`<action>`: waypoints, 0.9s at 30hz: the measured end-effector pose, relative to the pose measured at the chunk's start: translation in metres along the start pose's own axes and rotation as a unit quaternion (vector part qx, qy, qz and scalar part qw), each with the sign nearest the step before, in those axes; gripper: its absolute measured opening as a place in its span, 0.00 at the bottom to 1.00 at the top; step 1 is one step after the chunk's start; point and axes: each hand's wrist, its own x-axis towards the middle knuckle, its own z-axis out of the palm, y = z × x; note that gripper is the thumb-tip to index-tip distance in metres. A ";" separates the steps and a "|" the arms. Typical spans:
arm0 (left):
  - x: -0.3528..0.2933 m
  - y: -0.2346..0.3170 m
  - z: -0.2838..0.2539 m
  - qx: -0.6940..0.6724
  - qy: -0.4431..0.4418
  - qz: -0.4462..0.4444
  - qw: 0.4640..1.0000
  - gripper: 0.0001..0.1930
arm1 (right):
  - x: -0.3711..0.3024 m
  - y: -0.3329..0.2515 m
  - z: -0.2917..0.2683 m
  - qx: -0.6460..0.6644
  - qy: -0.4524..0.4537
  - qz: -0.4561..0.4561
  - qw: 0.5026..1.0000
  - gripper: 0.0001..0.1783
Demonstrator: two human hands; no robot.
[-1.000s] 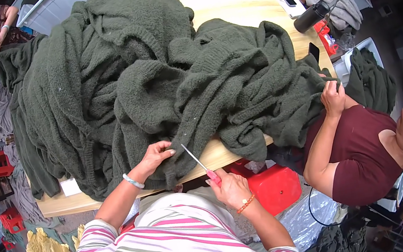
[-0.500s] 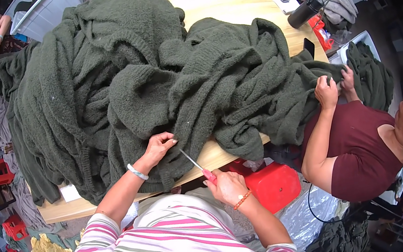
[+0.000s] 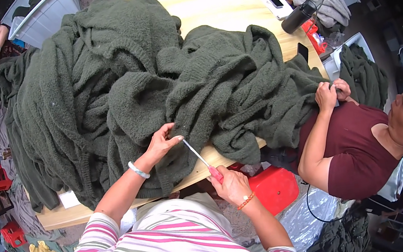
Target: Trimming loose threads from knitted sweaters using a pair of scissors.
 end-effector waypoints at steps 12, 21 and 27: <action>0.019 0.002 0.005 0.078 0.023 0.123 0.989 0.10 | 0.010 -0.003 -0.012 -0.044 -0.016 -0.042 0.998 0.17; 0.004 -0.008 0.002 0.096 0.014 0.126 0.987 0.09 | 0.017 -0.011 -0.019 -0.070 -0.009 -0.009 0.997 0.19; -0.011 -0.005 -0.007 -0.062 0.006 -0.040 0.997 0.11 | 0.006 0.001 -0.012 -0.043 -0.095 -0.018 0.994 0.19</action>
